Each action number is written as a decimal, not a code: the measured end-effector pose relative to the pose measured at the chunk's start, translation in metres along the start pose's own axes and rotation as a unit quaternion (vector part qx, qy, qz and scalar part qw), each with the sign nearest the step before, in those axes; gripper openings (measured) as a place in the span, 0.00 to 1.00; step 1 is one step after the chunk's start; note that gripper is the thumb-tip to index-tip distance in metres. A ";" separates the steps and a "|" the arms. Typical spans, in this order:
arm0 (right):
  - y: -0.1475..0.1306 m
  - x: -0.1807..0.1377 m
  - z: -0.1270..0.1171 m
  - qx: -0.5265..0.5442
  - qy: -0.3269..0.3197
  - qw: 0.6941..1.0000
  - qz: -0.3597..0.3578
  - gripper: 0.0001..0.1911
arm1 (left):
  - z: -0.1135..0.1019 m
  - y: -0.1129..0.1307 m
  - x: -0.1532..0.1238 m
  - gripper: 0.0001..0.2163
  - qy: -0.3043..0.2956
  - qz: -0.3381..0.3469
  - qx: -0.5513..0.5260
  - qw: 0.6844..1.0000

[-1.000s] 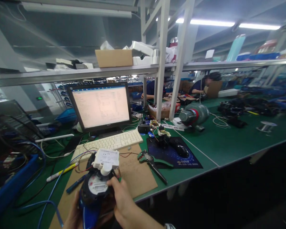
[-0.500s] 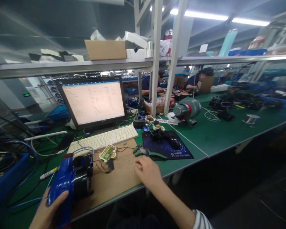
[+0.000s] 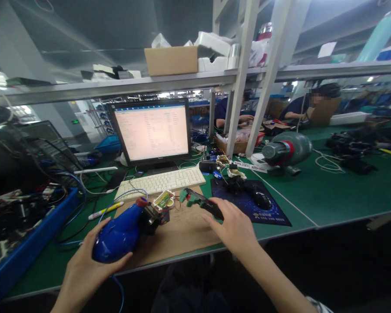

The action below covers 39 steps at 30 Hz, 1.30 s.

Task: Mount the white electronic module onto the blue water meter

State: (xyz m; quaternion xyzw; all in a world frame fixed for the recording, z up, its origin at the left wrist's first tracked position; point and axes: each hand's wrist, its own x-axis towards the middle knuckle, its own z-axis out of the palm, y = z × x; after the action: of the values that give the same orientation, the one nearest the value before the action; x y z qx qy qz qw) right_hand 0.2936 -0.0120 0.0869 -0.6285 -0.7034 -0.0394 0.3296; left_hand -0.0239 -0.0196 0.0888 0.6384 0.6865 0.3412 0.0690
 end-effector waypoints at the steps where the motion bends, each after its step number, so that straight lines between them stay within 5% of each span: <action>1: -0.012 -0.001 -0.008 0.068 0.023 0.996 -0.044 0.16 | 0.000 0.001 0.000 0.35 0.002 0.013 0.004 1.000; 4: -0.044 -0.006 -0.016 0.210 0.105 0.961 -0.143 0.16 | 0.001 0.003 -0.001 0.34 0.014 0.045 0.010 0.999; 7: -0.051 -0.015 0.003 0.205 0.021 0.965 -0.163 0.13 | -0.002 0.004 -0.002 0.34 0.026 0.065 0.018 0.997; 10: -0.031 -0.024 0.030 0.104 -0.081 0.986 -0.099 0.12 | -0.008 0.004 -0.003 0.34 0.039 0.065 0.021 0.997; 16: 0.030 -0.020 0.041 -0.130 -0.069 0.987 0.071 0.16 | -0.012 -0.010 0.003 0.39 0.054 -0.114 -0.150 0.981; 18: 0.033 -0.013 0.038 -0.177 -0.087 0.977 0.082 0.15 | -0.005 -0.020 0.005 0.38 0.042 -0.195 -0.267 0.943; 20: 0.021 -0.006 0.038 -0.144 -0.066 0.986 0.057 0.17 | 0.005 -0.028 0.004 0.36 0.020 -0.274 -0.404 0.872; 23: -0.027 -0.001 0.048 0.081 -0.052 0.995 -0.020 0.34 | 0.020 -0.025 0.000 0.27 -0.006 -0.346 -0.564 0.750; 27: -0.105 0.000 0.082 0.392 -0.152 0.905 -0.069 0.58 | 0.034 -0.006 -0.005 0.23 -0.035 -0.382 -0.673 0.633; 29: -0.131 0.002 0.100 0.471 -0.138 0.870 -0.057 0.59 | 0.040 0.001 -0.004 0.23 -0.049 -0.388 -0.693 0.606; 32: -0.149 0.008 0.118 0.513 -0.072 0.855 -0.011 0.53 | 0.046 -0.002 0.000 0.25 -0.083 -0.381 -0.661 0.641; 35: -0.152 0.015 0.126 0.495 -0.059 0.867 0.010 0.51 | 0.042 -0.023 0.007 0.29 -0.094 -0.327 -0.547 0.765; 37: -0.153 0.017 0.131 0.459 -0.081 0.885 0.008 0.50 | 0.035 -0.039 0.012 0.32 -0.045 -0.279 -0.439 0.853; 39: -0.155 0.017 0.135 0.415 -0.103 0.904 0.014 0.49 | 0.025 -0.048 0.020 0.33 0.014 -0.219 -0.356 0.908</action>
State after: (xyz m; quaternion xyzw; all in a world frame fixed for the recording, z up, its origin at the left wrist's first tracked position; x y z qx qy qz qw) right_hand 0.0967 0.0343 0.0457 -0.4448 -0.6776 0.3258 0.4867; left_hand -0.0538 0.0109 0.0502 0.4003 0.6426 0.5485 0.3550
